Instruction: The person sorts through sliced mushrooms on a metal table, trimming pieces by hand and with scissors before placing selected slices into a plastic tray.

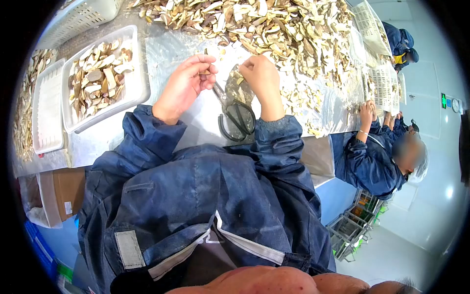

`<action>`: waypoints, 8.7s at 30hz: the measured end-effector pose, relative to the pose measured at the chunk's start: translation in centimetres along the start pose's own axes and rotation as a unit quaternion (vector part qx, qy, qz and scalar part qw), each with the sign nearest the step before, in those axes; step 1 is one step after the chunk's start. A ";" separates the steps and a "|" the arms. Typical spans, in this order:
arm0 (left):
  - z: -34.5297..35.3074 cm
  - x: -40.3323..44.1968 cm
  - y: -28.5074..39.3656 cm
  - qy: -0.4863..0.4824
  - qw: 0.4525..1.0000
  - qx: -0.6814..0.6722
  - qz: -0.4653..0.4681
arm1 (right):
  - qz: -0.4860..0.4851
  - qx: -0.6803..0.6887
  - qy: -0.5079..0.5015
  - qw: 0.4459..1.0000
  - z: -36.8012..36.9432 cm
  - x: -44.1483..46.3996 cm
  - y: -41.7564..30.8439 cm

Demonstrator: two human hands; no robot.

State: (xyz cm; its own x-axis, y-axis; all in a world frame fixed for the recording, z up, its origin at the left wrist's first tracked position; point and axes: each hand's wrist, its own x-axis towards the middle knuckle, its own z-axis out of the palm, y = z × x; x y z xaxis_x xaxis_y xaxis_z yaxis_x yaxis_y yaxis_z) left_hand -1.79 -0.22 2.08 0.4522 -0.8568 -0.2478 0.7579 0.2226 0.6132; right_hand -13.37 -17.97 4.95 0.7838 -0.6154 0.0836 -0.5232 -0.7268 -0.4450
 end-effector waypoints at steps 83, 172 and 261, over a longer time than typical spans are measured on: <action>-0.4 0.0 0.5 0.156 0.978 -0.066 0.119 | -0.103 -0.039 -0.009 0.994 3.5 5.6 -3.5; 0.4 -0.1 -1.0 -0.002 0.998 -0.048 -0.037 | 0.038 0.118 0.019 0.992 -2.2 -2.1 1.8; 1.4 -0.9 -2.3 -0.052 0.994 -0.077 -0.063 | 0.106 0.470 -0.086 0.872 -2.6 -4.5 -0.9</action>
State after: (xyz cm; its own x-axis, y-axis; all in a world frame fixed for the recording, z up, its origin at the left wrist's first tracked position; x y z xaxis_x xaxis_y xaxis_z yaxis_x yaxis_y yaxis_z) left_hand -4.62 -0.63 1.96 0.3042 -0.9242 -0.2309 0.8721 0.1726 0.4579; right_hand -17.33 -15.33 7.33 0.7838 -0.5920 -0.1875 -0.2200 0.0176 -0.9753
